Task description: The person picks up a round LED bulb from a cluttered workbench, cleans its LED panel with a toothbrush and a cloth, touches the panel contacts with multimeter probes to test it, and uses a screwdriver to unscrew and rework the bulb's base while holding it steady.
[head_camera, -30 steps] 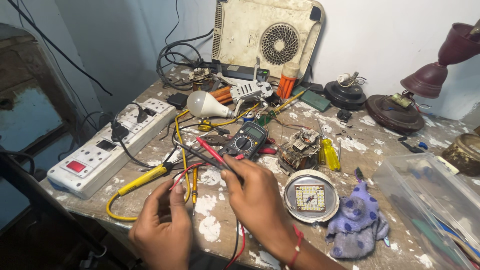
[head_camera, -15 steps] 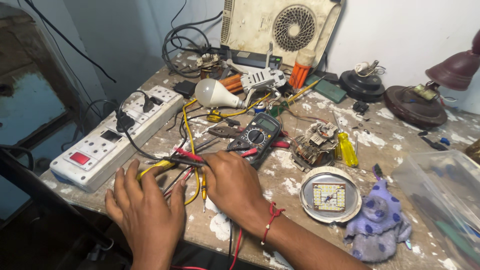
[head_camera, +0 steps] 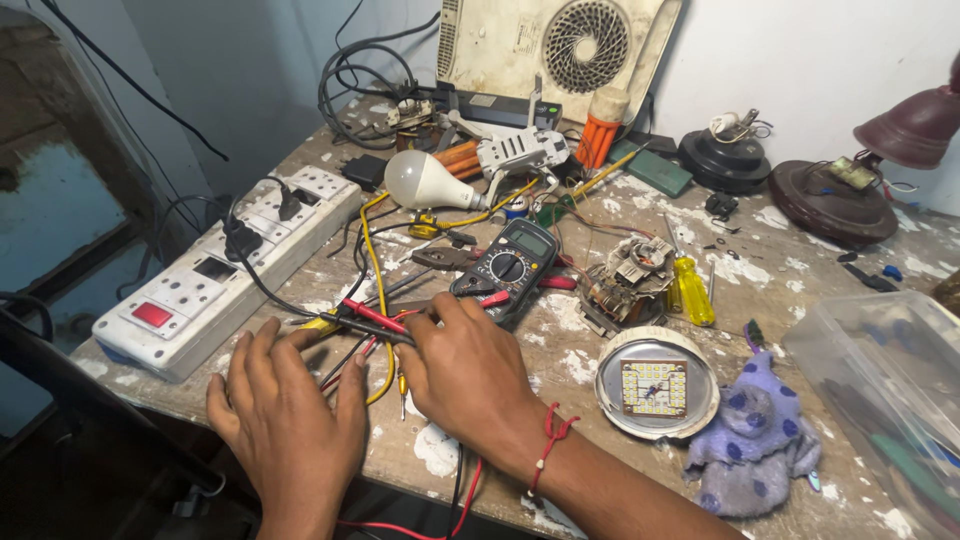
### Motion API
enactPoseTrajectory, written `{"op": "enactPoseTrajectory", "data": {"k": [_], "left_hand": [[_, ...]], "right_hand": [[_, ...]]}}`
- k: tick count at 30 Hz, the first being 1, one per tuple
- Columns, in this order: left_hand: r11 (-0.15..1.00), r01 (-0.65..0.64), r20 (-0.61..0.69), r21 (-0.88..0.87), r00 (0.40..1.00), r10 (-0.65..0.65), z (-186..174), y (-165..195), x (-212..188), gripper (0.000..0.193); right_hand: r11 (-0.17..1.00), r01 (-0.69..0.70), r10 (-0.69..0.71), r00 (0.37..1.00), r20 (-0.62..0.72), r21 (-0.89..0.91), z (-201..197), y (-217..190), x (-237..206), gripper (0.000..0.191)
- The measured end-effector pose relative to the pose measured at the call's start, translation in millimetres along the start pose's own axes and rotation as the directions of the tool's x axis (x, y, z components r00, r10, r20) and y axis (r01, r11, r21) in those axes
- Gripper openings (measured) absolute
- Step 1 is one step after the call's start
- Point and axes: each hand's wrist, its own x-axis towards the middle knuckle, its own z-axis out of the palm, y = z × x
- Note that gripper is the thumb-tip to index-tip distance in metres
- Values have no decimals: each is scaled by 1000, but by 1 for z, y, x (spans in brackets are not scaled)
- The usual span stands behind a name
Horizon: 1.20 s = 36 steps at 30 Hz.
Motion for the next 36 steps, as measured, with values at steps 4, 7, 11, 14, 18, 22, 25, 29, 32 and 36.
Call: {"op": "enactPoseTrajectory", "data": {"k": [4, 7, 11, 14, 18, 22, 25, 29, 32, 36], "left_hand": [[1000, -19, -14, 3, 1000, 19, 0, 1, 1, 55], [998, -68, -41, -7, 997, 68, -3, 2, 3, 50], [979, -189, -132, -77, 975, 178, -12, 15, 2, 35], [959, -248, -162, -135, 961, 225, -21, 33, 1, 27], [912, -304, -161, -274, 950, 268, -30, 61, 1, 28], [837, -369, -81, -403, 926, 369, -30, 91, -4, 34], [782, -406, -29, -472, 894, 447, -22, 111, -12, 40], [755, -416, 89, -506, 846, 526, -8, 133, -26, 50], [768, -345, 241, -539, 811, 533, 0, 142, -35, 55], [762, -258, 303, -594, 805, 509, 7, 152, -41, 62]], "right_hand": [[1000, 7, -7, 999, -31, -11, -16, 1, -6, 29], [999, -10, 9, 1000, -23, -35, -33, 2, -12, 27], [996, -8, 4, 999, -51, -84, -57, 5, -24, 24], [998, 3, -10, 994, -106, -69, -76, 10, -33, 22], [1000, -3, -5, 968, -251, -31, -109, 29, -44, 18], [985, -152, 123, 945, -303, -75, -142, 57, -55, 19], [984, -161, 129, 943, -308, -81, -159, 80, -65, 20], [947, -322, 317, 930, -188, 2, -162, 100, -83, 24], [915, -393, 400, 913, -83, 86, -154, 110, -94, 28], [923, -345, 360, 931, -64, 173, -145, 123, -104, 32]]}}
